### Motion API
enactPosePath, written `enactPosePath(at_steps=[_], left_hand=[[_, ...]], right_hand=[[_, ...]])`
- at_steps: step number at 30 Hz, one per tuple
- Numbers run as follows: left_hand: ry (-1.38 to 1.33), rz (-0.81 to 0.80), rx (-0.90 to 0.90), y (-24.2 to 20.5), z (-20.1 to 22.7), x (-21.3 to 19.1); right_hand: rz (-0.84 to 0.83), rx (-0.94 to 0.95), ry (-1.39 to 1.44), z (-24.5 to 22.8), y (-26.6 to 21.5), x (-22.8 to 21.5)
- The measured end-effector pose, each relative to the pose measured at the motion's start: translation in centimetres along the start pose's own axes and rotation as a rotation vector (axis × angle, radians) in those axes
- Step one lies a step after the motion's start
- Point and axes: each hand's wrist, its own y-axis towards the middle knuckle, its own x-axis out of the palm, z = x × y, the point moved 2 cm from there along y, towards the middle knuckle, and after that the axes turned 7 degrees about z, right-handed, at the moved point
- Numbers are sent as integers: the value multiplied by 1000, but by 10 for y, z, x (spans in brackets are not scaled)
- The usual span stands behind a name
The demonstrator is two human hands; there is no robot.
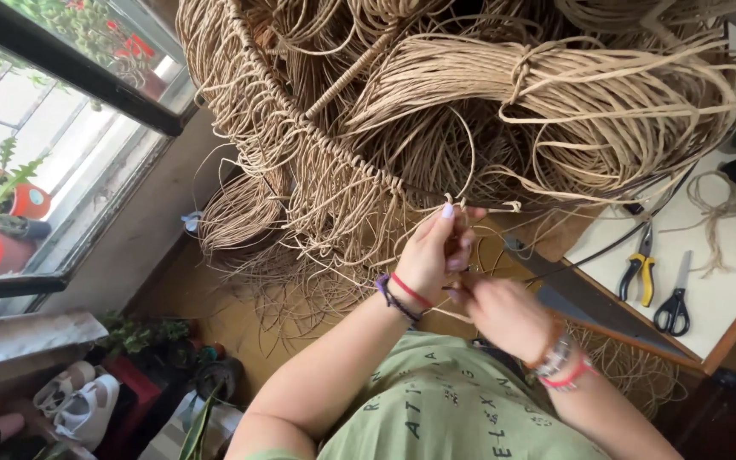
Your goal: Weaving rattan strips into a large circular frame to create a furniture piece or decorative item.
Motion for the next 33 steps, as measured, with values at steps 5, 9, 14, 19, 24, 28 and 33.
enactPosePath(at_steps=[5, 9, 14, 19, 24, 28, 33], left_hand=[[161, 177, 139, -2, -3, 3], [78, 328, 203, 14, -34, -16], [362, 320, 404, 3, -47, -22], [979, 319, 748, 6, -22, -28], [1203, 450, 885, 9, -3, -41], [1058, 574, 913, 9, 20, -62], [968, 527, 849, 10, 23, -70]], right_hand=[[745, -425, -288, -8, 35, -62], [652, -582, -292, 11, 73, -68], [654, -612, -281, 12, 69, -65], [662, -617, -301, 6, 72, -65], [772, -628, -440, -12, 68, -53], [759, -624, -419, -34, 74, -40], [769, -631, -397, -44, 85, -34]])
